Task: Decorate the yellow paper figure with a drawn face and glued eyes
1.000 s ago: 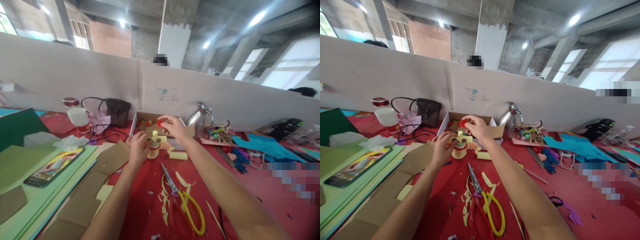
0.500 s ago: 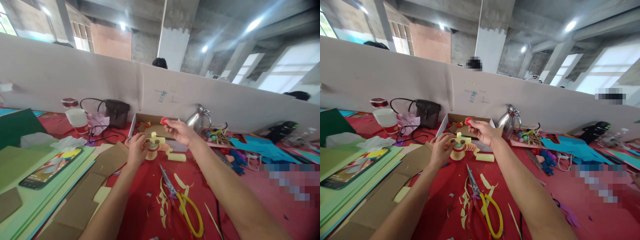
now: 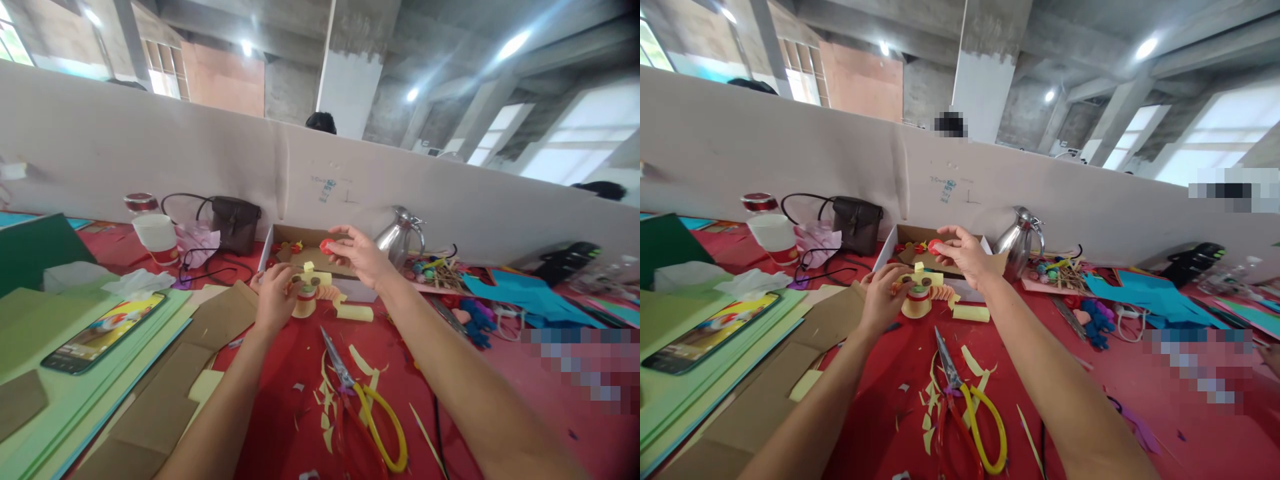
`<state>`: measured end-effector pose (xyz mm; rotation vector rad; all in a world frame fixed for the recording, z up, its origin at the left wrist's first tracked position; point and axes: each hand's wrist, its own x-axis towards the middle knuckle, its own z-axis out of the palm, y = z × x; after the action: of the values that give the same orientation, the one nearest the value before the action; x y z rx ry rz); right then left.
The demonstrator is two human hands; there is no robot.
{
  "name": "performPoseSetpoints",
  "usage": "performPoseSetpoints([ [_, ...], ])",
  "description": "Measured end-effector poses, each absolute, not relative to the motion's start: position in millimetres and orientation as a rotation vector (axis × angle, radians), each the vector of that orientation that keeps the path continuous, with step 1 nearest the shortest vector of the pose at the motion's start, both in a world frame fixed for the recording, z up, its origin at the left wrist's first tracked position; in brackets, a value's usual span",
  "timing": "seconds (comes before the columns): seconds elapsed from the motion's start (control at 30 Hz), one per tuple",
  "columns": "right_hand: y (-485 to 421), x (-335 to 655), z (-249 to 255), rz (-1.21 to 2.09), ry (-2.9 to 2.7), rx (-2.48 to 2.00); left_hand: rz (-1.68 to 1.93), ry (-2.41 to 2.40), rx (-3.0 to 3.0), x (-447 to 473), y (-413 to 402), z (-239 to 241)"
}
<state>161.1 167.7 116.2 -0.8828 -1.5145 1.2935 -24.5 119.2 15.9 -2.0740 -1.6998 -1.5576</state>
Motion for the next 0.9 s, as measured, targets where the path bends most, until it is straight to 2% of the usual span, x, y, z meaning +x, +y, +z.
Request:
performPoseSetpoints([
  [0.33, 168.3, 137.4, 112.3, 0.791, -2.024, -0.914, -1.561, -1.683, -2.088, -24.1, 118.1, 17.6],
  [0.9, 169.2, 129.2, 102.9, 0.758, -2.046, -1.046, -1.531, -1.714, -2.084, -24.8, 118.8, 15.7],
])
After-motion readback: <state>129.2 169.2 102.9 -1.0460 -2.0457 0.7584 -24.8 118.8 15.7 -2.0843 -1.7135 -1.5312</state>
